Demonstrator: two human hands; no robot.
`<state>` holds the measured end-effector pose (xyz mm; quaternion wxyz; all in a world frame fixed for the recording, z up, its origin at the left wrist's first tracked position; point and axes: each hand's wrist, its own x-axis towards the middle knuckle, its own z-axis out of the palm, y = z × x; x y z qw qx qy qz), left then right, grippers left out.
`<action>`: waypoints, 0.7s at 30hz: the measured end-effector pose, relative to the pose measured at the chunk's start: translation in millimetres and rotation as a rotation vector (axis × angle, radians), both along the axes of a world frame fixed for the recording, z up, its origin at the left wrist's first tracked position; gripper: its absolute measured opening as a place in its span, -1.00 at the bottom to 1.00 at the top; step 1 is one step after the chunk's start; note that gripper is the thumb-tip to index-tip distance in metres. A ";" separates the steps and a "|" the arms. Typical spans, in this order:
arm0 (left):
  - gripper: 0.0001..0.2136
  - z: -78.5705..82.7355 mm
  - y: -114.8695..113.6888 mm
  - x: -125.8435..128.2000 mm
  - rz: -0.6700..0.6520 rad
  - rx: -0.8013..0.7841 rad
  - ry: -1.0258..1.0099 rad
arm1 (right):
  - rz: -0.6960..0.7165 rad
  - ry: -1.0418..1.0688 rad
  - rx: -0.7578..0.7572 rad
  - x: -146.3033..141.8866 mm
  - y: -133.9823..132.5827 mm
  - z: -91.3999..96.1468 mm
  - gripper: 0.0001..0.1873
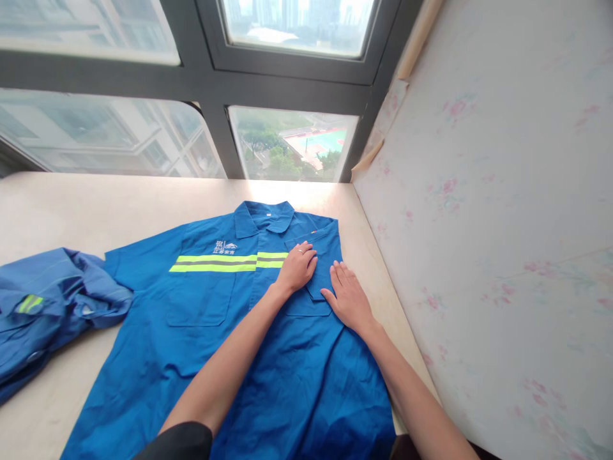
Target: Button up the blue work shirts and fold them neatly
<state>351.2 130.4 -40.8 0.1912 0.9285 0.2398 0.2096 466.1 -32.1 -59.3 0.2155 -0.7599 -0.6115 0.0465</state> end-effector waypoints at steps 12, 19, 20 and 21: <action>-0.73 10.7 -9.3 -172.8 0.406 -0.097 -0.051 | -0.072 -0.325 -0.242 -8.6 12.7 20.4 -0.47; -0.63 -1.7 -10.7 -243.5 0.590 0.092 0.104 | 0.137 -0.265 -0.071 -100.8 83.4 51.1 -0.48; -0.61 -4.0 -12.7 -246.3 0.582 0.086 0.118 | 0.208 -0.225 -0.042 -121.5 98.1 53.5 -0.48; -0.60 -6.0 -14.4 -247.8 0.570 0.072 0.120 | 0.280 -0.189 -0.019 -142.8 113.4 55.4 -0.48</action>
